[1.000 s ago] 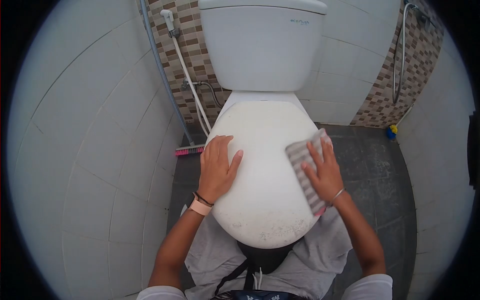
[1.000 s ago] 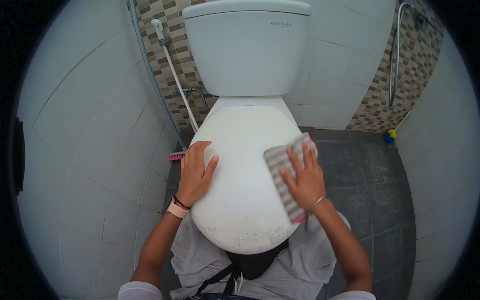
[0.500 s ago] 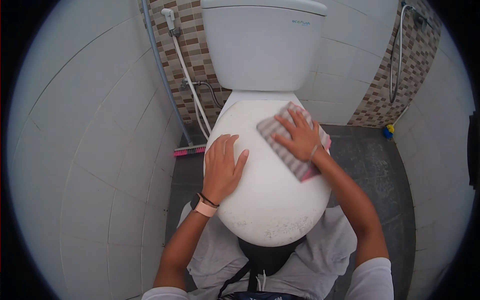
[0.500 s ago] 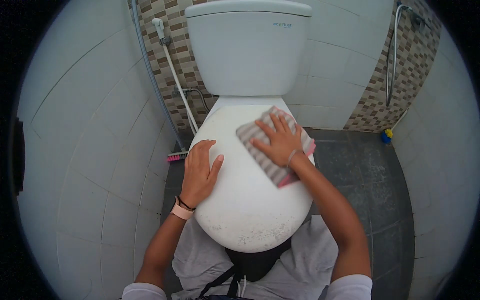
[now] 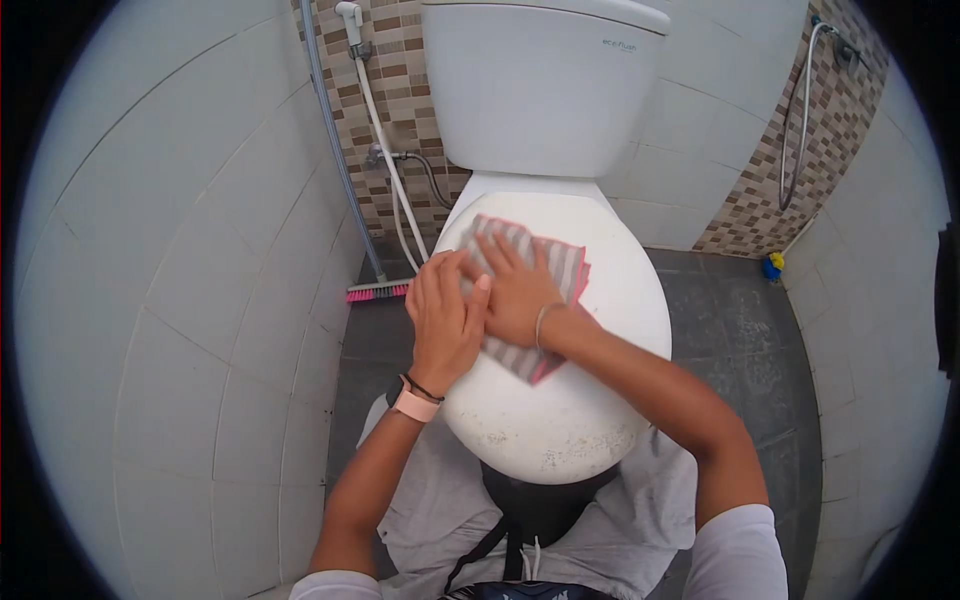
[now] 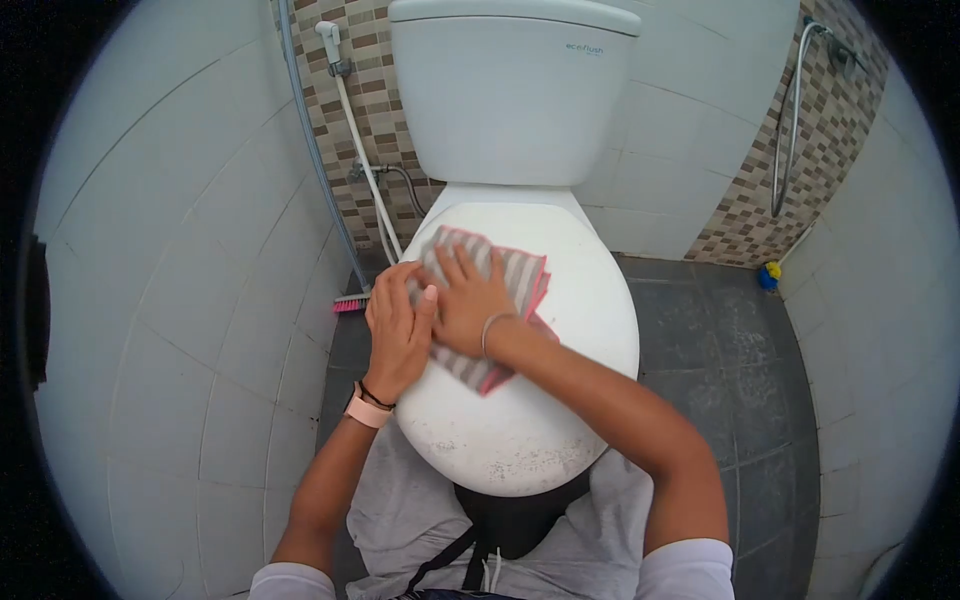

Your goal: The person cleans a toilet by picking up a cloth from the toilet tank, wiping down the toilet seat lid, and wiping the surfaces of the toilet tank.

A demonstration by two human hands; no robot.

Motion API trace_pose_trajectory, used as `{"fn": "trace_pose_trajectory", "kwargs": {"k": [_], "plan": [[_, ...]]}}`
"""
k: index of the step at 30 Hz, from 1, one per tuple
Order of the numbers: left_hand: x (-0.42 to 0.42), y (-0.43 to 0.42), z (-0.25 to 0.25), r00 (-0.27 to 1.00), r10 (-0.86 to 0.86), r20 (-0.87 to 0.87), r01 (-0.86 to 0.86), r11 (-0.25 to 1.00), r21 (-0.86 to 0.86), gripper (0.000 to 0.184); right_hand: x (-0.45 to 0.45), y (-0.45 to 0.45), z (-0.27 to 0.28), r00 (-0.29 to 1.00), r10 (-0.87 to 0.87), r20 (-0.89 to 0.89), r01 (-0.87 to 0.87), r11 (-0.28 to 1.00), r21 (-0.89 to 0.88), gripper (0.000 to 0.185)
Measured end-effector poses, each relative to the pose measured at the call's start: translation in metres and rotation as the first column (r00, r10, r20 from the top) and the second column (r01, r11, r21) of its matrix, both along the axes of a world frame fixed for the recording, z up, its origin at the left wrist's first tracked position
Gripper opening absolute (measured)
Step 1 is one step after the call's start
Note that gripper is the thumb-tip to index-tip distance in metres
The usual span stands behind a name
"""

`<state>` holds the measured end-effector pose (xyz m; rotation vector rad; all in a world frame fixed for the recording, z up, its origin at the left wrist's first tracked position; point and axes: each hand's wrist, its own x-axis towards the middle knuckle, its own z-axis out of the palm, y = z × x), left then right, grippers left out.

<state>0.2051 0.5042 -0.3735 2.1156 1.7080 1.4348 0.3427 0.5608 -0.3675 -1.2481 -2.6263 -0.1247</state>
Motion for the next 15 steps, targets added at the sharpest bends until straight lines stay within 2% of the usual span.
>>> {"fn": "trace_pose_trajectory", "kwargs": {"k": [1,4,7,10,15], "plan": [[-0.001,0.000,0.000,1.000,-0.006,0.016,0.006,1.000,-0.003,0.044,0.002,-0.014,-0.002,0.998,0.057,0.012,-0.057,0.998,0.036,0.063],[-0.001,-0.001,-0.001,1.000,-0.011,0.023,0.011,1.000,0.019,0.044,0.019,-0.051,0.012,0.988,0.090,0.124,-0.086,0.995,-0.042,0.063],[-0.002,0.000,0.000,0.999,-0.020,0.026,0.019,0.999,0.033,0.044,0.049,-0.066,0.014,0.984,0.179,-0.025,-0.180,0.981,-0.079,0.065],[-0.003,0.002,-0.002,0.998,-0.029,0.053,0.028,0.999,0.019,0.045,0.078,-0.055,0.020,0.987,0.155,-0.033,-0.159,0.973,-0.167,0.070],[-0.002,0.001,0.000,0.995,-0.053,0.085,0.053,0.999,-0.007,0.046,0.112,0.019,0.016,0.978,-0.208,0.005,0.205,0.958,-0.200,0.075]]}}
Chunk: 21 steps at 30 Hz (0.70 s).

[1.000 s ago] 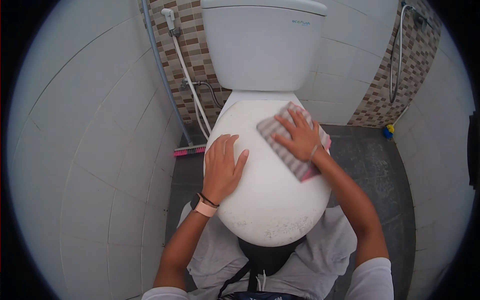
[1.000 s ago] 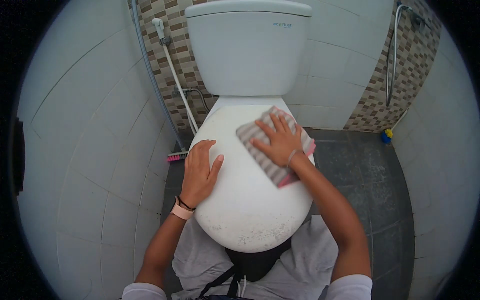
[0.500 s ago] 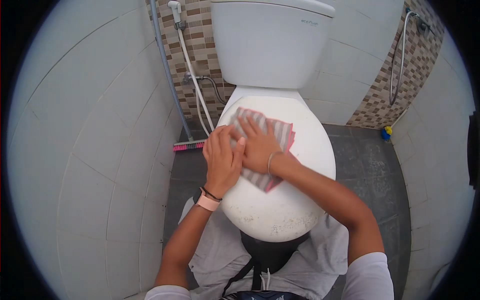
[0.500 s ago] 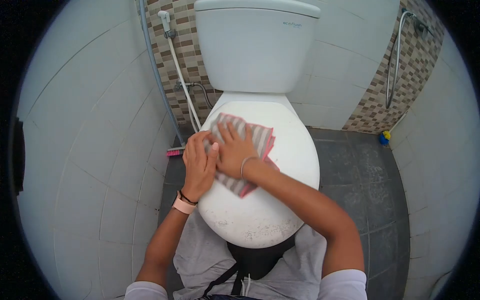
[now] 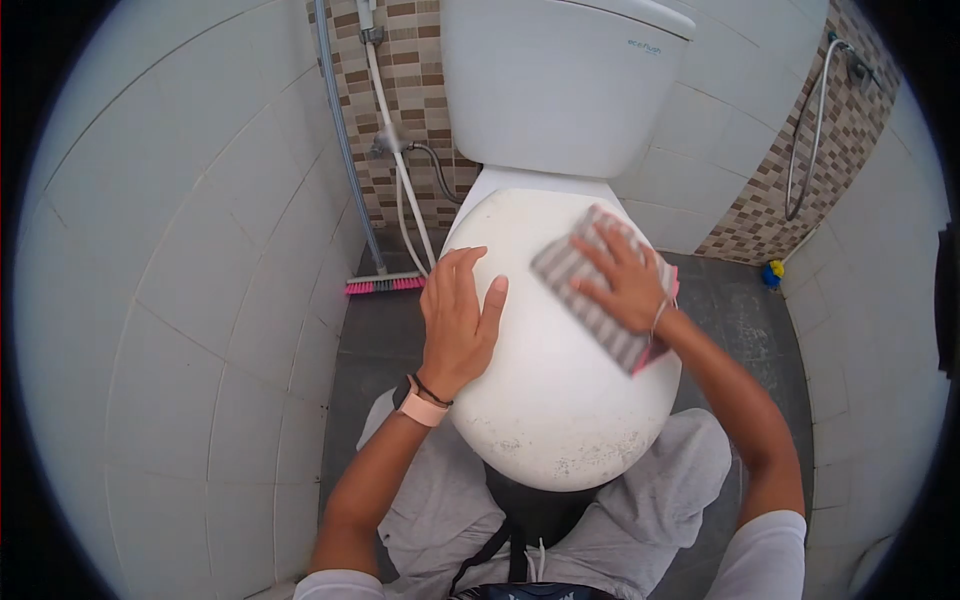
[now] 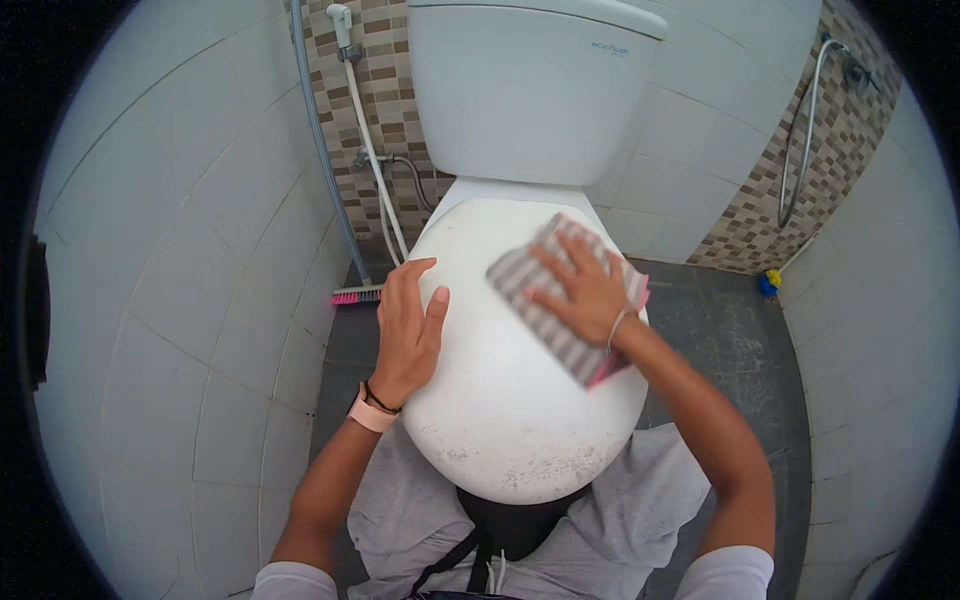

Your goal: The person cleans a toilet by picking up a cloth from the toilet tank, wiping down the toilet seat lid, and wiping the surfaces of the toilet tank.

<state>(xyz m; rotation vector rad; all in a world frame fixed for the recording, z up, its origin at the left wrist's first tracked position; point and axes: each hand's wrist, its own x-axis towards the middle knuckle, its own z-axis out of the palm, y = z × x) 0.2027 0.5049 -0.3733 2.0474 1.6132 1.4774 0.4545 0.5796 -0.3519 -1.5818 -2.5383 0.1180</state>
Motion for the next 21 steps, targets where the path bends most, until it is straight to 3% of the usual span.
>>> {"fn": "trace_pose_trajectory", "kwargs": {"k": [5,8,15,21], "plan": [[0.002,-0.002,0.005,0.999,-0.001,-0.052,0.000,1.000,-0.022,0.051,-0.042,0.059,0.006,0.959,-0.284,-0.007,0.284,0.959,-0.001,0.075],[0.003,0.000,0.002,1.000,0.000,-0.028,0.001,1.000,0.003,0.048,-0.089,0.069,0.007,0.969,-0.248,0.012,0.248,0.969,0.011,0.076],[0.003,-0.001,0.002,0.995,0.051,-0.080,-0.049,0.998,0.025,0.054,-0.168,0.035,-0.008,0.963,0.172,0.208,-0.198,0.974,0.110,0.060],[0.004,-0.003,-0.001,0.974,0.137,-0.179,-0.121,0.988,0.098,0.055,-0.171,-0.010,-0.013,0.955,0.218,0.199,-0.255,0.949,0.185,0.063]]}}
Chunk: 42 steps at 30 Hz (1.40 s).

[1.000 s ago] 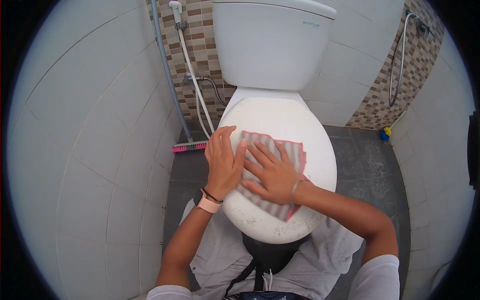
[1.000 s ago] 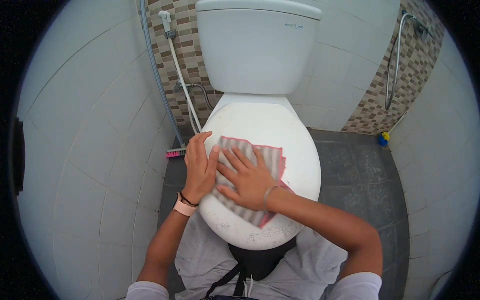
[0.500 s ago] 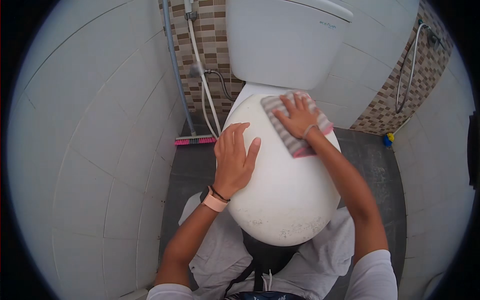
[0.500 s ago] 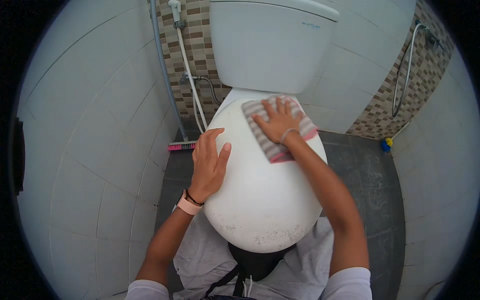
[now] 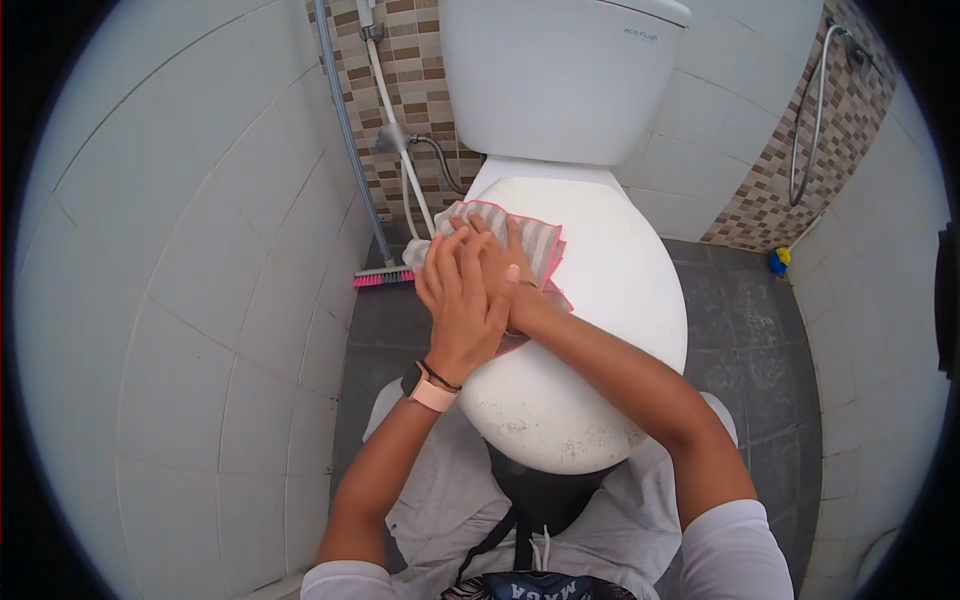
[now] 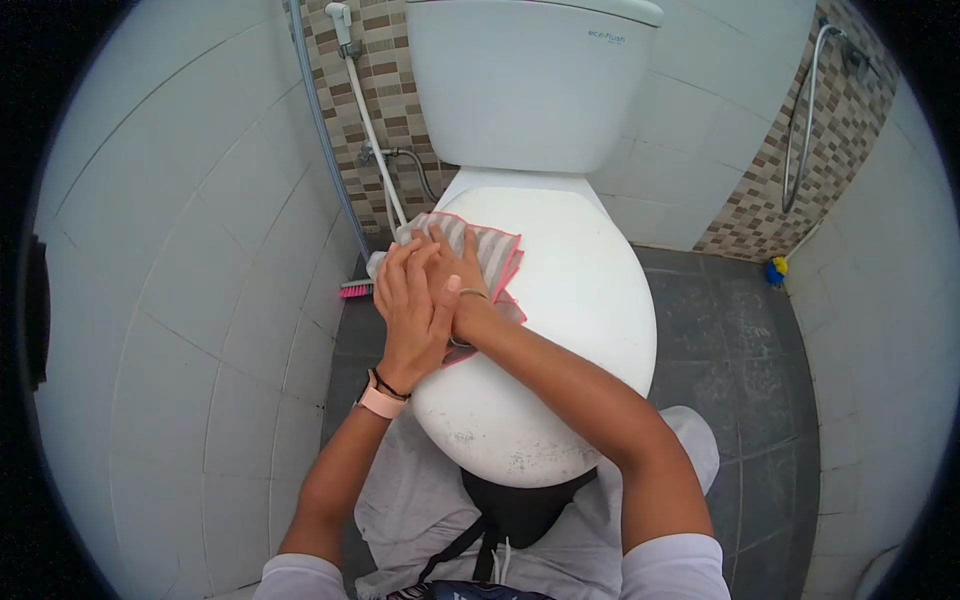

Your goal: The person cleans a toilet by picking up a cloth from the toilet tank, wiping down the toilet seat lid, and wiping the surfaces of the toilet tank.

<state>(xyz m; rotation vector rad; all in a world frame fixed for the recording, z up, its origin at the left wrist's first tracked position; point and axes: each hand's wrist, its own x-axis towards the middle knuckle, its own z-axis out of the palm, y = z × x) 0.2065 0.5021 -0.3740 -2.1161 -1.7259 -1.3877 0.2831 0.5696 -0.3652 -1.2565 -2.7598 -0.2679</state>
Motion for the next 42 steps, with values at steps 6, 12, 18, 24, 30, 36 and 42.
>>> {"fn": "trace_pose_trajectory", "kwargs": {"k": [6,12,18,24,30,36,42], "plan": [[-0.002,-0.004,0.002,0.998,-0.055,0.014,0.055,0.998,-0.004,0.052,0.027,-0.031,0.006,0.999,-0.001,-0.053,-0.001,0.999,-0.048,0.063],[-0.006,-0.001,0.001,0.991,-0.101,0.087,0.104,0.994,-0.027,0.047,0.088,-0.096,0.005,0.973,0.013,-0.232,-0.018,1.000,-0.019,0.061],[-0.008,0.002,-0.001,0.975,-0.116,0.192,0.132,0.989,-0.071,0.049,0.158,-0.161,0.021,0.969,0.033,-0.245,-0.087,0.973,-0.214,0.058],[-0.006,0.006,-0.007,0.995,-0.064,0.073,0.072,0.991,-0.115,0.053,0.231,-0.147,0.015,0.986,-0.019,-0.163,-0.027,0.960,-0.279,0.065],[-0.007,0.010,-0.003,0.996,-0.015,-0.083,0.008,0.997,-0.081,0.055,0.248,-0.042,-0.005,0.864,-0.281,-0.418,0.195,0.952,-0.236,0.068],[-0.013,0.017,0.018,0.983,0.015,-0.182,-0.048,0.983,-0.178,0.046,0.192,0.048,0.008,0.800,-0.533,-0.277,0.485,0.845,-0.226,0.074],[-0.018,0.023,0.025,0.975,0.024,-0.219,-0.060,0.985,-0.160,0.043,0.141,0.013,-0.004,0.903,-0.376,-0.209,0.379,0.925,-0.030,0.069]]}}
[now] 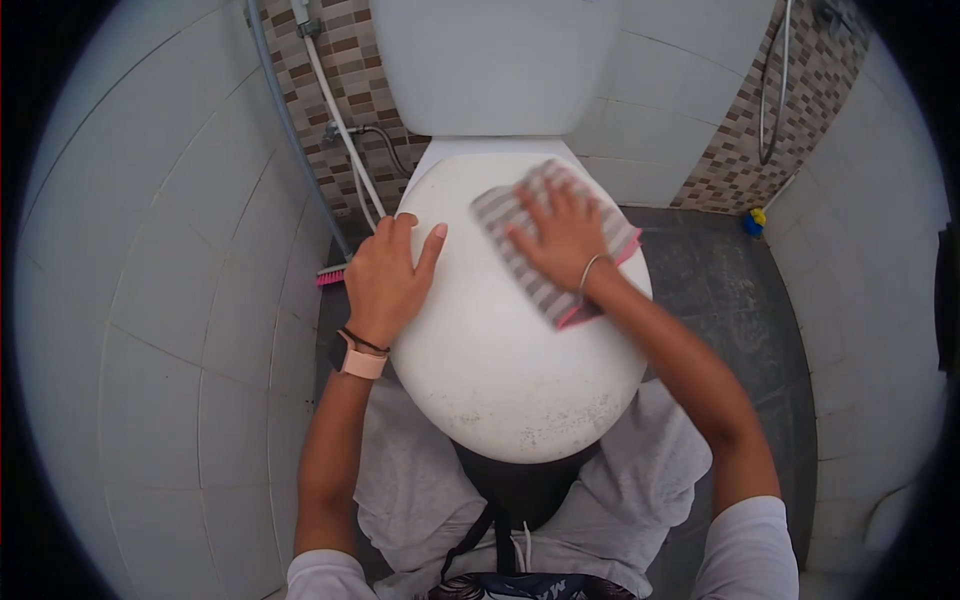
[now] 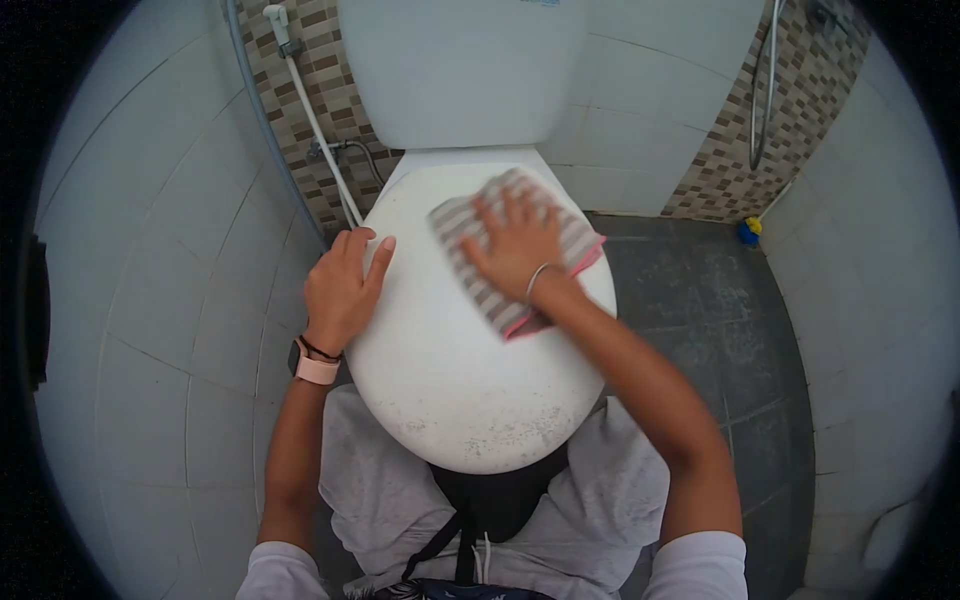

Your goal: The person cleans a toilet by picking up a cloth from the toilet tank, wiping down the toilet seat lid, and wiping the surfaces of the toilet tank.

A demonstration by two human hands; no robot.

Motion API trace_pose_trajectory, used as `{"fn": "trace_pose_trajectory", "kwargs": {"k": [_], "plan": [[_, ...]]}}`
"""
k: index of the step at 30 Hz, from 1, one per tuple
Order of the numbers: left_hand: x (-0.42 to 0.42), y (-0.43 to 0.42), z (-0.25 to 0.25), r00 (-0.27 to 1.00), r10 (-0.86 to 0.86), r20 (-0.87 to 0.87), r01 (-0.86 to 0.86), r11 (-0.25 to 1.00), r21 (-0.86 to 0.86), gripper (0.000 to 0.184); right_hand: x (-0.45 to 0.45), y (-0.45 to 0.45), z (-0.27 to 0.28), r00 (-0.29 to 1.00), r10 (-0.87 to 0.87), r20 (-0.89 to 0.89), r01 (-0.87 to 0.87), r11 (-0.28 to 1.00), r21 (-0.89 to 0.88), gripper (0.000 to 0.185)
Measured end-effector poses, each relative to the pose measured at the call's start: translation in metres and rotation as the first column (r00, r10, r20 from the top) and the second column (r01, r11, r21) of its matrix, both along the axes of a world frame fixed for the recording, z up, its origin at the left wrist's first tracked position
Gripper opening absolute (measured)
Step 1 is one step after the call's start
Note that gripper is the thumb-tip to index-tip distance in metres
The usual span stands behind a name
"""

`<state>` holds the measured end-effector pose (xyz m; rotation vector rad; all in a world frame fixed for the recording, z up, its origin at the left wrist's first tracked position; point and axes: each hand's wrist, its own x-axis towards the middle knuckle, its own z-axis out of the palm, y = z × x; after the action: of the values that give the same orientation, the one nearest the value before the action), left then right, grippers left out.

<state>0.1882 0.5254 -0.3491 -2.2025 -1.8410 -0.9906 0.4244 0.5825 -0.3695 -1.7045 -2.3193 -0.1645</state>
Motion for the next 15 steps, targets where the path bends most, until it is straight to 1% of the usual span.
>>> {"fn": "trace_pose_trajectory", "kwargs": {"k": [2,4,6,8,9,12,13,15], "plan": [[0.002,0.000,0.002,1.000,0.006,-0.016,-0.006,1.000,0.001,0.043,-0.022,-0.041,0.001,0.987,0.160,-0.001,-0.160,0.987,0.012,0.068],[0.002,0.001,0.000,0.999,0.008,-0.042,-0.006,1.000,0.027,0.042,-0.038,-0.086,0.005,0.946,0.325,-0.003,-0.325,0.946,0.011,0.067],[-0.002,0.001,-0.004,1.000,-0.018,-0.020,0.018,0.999,0.041,0.042,-0.044,-0.126,0.005,0.908,0.417,-0.046,-0.417,0.909,0.004,0.064],[-0.005,0.000,-0.005,0.999,-0.039,-0.014,0.040,0.998,0.048,0.042,-0.036,-0.157,0.008,0.876,0.462,-0.137,-0.469,0.883,-0.023,0.062],[-0.005,-0.002,-0.005,0.999,-0.048,-0.014,0.048,0.998,0.050,0.042,-0.029,-0.169,0.010,0.857,0.483,-0.178,-0.496,0.868,-0.035,0.060],[-0.006,-0.003,-0.006,0.998,-0.058,-0.029,0.060,0.996,0.066,0.044,-0.003,-0.192,0.017,0.883,0.434,-0.180,-0.455,0.885,-0.099,0.060],[-0.005,-0.003,-0.006,0.998,-0.059,-0.036,0.062,0.995,0.072,0.045,0.005,-0.197,0.018,0.901,0.398,-0.172,-0.419,0.902,-0.109,0.059],[-0.003,-0.004,-0.006,0.998,-0.055,-0.036,0.057,0.996,0.068,0.042,0.020,-0.203,0.020,0.931,0.325,-0.167,-0.348,0.927,-0.142,0.058]]}}
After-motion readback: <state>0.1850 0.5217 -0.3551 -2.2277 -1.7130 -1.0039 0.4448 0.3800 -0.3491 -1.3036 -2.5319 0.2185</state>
